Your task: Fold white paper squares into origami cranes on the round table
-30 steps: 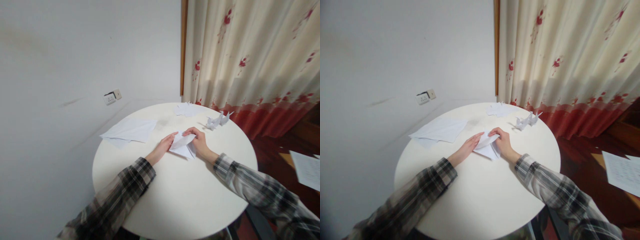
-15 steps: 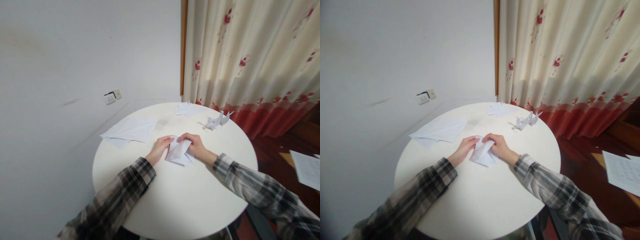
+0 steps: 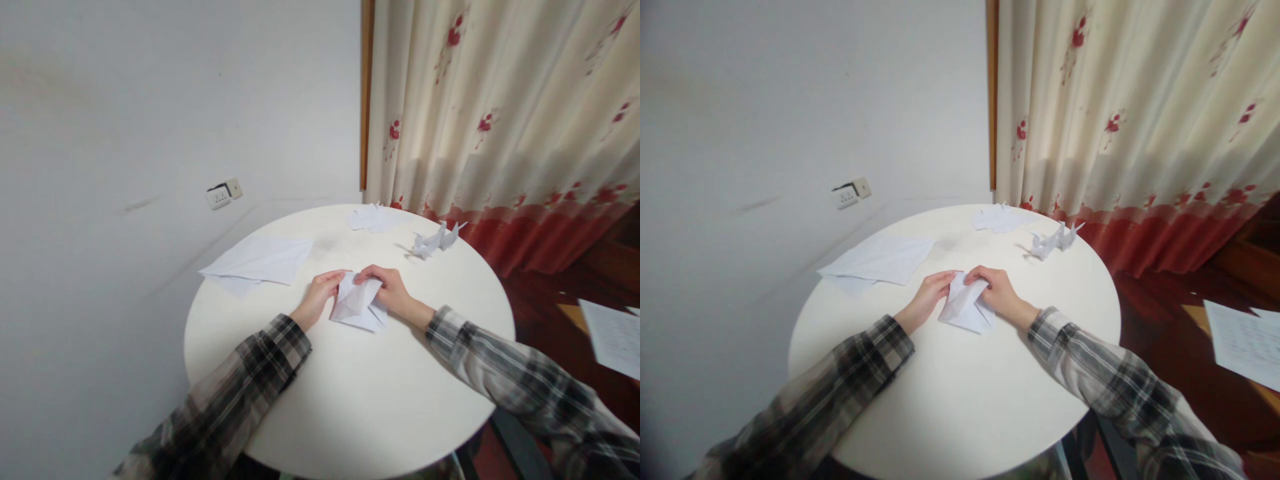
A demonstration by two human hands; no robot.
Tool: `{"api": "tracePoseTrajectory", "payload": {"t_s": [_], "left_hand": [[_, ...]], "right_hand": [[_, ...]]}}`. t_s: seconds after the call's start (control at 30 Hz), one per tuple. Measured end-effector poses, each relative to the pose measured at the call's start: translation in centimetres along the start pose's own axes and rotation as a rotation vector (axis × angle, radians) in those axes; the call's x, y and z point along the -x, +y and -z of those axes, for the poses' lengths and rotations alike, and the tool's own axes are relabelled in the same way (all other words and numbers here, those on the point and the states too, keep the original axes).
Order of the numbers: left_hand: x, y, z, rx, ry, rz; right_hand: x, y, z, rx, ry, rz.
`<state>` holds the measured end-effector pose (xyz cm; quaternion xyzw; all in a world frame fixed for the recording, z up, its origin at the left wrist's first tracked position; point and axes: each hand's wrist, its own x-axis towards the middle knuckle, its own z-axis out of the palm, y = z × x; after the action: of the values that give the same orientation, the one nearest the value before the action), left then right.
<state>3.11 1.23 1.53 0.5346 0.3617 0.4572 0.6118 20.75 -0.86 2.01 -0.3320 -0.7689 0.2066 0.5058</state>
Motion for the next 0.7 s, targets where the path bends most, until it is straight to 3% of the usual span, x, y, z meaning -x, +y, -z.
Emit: {"api": "tracePoseTrajectory", "payload": {"t_s": [0.47, 0.63, 0.7], "left_hand": [[-0.3, -0.29, 0.21, -0.036, 0.003, 0.011], [-0.5, -0.24, 0.4, -0.097, -0.112, 0.042], [-0.52, -0.2, 0.43, -0.119, -0.098, 0.055]], "right_hand": [[0.09, 0.04, 0.03, 0.032, -0.007, 0.002], [0.16, 0.34, 0.24, 0.065, 0.021, 0.009], [0.16, 0.45, 0.27, 0.061, 0.021, 0.003]]}}
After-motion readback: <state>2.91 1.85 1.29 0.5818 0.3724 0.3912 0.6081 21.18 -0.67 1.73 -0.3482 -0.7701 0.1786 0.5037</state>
